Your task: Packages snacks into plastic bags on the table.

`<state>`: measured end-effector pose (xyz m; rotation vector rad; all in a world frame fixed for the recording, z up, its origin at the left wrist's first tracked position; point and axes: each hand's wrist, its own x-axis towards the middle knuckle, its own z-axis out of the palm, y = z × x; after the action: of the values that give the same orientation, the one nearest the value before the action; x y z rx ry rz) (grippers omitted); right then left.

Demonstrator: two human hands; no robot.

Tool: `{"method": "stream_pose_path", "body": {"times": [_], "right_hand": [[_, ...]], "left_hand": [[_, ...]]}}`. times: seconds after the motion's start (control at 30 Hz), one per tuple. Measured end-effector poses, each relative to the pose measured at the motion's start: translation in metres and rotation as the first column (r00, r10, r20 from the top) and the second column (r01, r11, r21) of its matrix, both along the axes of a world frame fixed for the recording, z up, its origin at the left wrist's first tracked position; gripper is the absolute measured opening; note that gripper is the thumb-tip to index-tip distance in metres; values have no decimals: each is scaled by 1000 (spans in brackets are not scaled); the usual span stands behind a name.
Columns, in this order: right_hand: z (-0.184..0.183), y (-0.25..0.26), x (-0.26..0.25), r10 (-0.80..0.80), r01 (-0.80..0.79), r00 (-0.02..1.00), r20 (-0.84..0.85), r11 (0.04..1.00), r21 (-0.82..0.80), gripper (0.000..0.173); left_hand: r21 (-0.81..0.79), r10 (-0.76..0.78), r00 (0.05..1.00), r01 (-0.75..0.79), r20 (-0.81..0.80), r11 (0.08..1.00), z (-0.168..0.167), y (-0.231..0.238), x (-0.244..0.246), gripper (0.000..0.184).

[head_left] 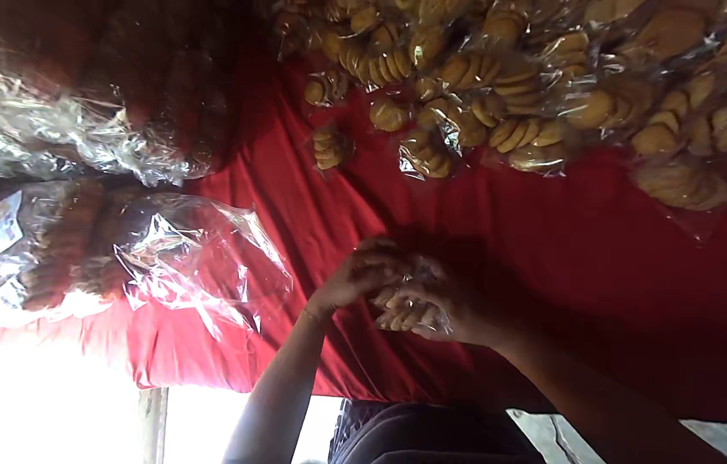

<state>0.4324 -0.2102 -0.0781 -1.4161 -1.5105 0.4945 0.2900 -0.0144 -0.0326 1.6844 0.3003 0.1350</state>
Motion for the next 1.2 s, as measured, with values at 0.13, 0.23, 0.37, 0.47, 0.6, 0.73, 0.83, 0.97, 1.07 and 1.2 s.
{"method": "stream_pose_path", "body": {"times": [0.13, 0.23, 0.37, 0.47, 0.6, 0.73, 0.83, 0.97, 1.07, 1.2], "right_hand": [[-6, -3, -17, -94, 94, 996, -2, 996, -1, 38], [-3, -7, -27, -90, 90, 995, -41, 996, -12, 36], [2, -23, -36, -83, 82, 996, -35, 996, -40, 36], [1, -39, -44, -52, 51, 998, -19, 997, -64, 39], [1, -46, -40, -3, -4, 998, -64, 993, -115, 40], [14, -54, -21, 23, -32, 999, -47, 983, -181, 43], [15, -57, -11, 53, -61, 998, -45, 979, -197, 44], [11, -65, -9, 51, -43, 997, 53, 988, -148, 45], [2, -67, -9, -109, 114, 977, 181, 993, -20, 66], [0, -76, -3, -145, 162, 947, 288, 986, -35, 77]], "left_hand": [[316, 705, 700, -648, -112, 693, 14, 88, 38, 40], [702, 657, 754, -461, -13, 543, 17, 151, 82, 55], [772, 317, 857, 136, -406, 621, 22, 202, 133, 85], [679, 76, 857, 346, -510, 648, 29, 186, 131, 65], [646, -428, 816, 572, -389, 505, 57, 95, 109, 66], [712, -82, 955, 269, -287, 649, 41, 51, 72, 62], [471, -114, 899, 326, -423, 820, 17, 38, 40, 38], [318, -148, 957, 226, -251, 921, 12, -4, 17, 17], [505, -200, 979, 197, -48, 841, 14, -31, 16, 16], [545, -360, 933, 311, -18, 779, 19, -46, 23, 22]]}}
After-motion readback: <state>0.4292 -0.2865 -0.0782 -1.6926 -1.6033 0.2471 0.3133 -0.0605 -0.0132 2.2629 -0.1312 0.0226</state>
